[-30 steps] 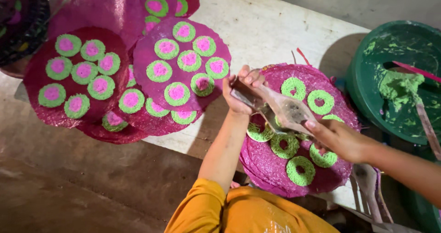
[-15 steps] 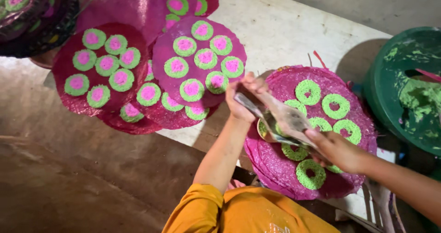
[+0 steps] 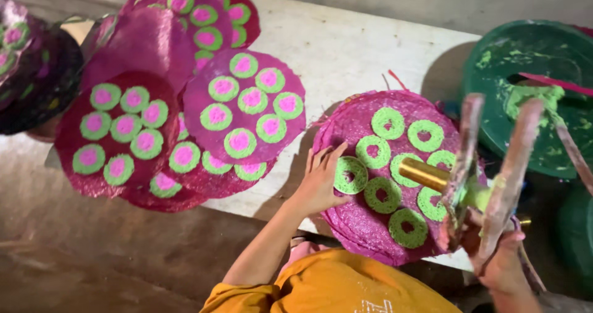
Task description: The person decorates pink circular bases by pressing green dough patterns onto them using a handheld mold and adding small white rings.
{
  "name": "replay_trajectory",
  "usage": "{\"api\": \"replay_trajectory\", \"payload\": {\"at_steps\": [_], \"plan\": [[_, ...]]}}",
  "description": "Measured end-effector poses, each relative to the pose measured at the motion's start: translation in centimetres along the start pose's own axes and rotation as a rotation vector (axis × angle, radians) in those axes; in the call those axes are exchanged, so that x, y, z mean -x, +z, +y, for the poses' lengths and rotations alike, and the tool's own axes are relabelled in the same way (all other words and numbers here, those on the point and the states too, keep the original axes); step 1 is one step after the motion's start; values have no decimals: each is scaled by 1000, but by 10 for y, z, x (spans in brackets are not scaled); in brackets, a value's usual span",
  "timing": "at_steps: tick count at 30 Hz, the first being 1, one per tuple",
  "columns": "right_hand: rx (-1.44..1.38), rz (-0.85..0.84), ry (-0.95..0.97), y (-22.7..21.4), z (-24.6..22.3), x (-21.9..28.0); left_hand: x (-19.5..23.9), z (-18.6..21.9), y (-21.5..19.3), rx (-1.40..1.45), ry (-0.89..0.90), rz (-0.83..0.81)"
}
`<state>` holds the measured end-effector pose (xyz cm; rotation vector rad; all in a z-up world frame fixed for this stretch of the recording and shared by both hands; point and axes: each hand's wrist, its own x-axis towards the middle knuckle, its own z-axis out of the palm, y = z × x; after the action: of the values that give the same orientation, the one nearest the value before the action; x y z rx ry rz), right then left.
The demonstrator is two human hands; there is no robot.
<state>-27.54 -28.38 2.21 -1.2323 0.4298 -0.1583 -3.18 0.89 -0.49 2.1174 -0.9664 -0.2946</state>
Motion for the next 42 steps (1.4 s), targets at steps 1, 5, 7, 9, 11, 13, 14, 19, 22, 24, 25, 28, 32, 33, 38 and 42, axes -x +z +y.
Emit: {"api": "replay_trajectory", "payload": {"at_steps": [1, 5, 7, 9, 11, 13, 14, 19, 22, 24, 25, 28, 32, 33, 38, 42], "plan": [[-51, -61, -97, 8, 2, 5, -1, 2, 1, -22, -4, 5], [-131, -27, -88, 31, 1, 10, -1, 10, -8, 87, -44, 62], [-121, -2, -83, 36, 1, 10, 5, 10, -21, 64, -48, 91], [-66, 26, -119, 37, 4, -4, 18, 5, -37, 48, -108, 115], [-24, 22, -119, 40, 10, -32, 33, -7, -56, 35, -220, 137], [7, 18, -127, 49, 14, -75, 51, -20, -71, 13, -278, 146], [20, 33, -149, 59, 17, -105, 61, -27, -73, -2, -306, 151], [599, -16, -203, 145, 13, -270, 97, -56, -45, -108, -374, 124], [1276, 128, -184, 204, 18, -350, 110, -71, -22, -128, -327, 188], [1311, 90, 115, 232, 34, -373, 118, -79, -14, -137, -298, 206], [1323, 69, 264, 242, 40, -380, 122, -81, -11, -145, -278, 211], [1493, 281, 46, 264, 46, -388, 120, -88, -12, -169, -231, 237], [1545, 170, 52, 278, 31, -365, 115, -91, -14, -195, -291, 131], [1603, 133, -96, 277, 26, -353, 116, -90, -14, -212, -289, 128], [909, 222, -769, 211, 9, -239, 104, -95, -13, -244, -288, 52], [1058, 654, -793, 82, 1, -105, 105, -96, -12, -206, -94, 201]]}}
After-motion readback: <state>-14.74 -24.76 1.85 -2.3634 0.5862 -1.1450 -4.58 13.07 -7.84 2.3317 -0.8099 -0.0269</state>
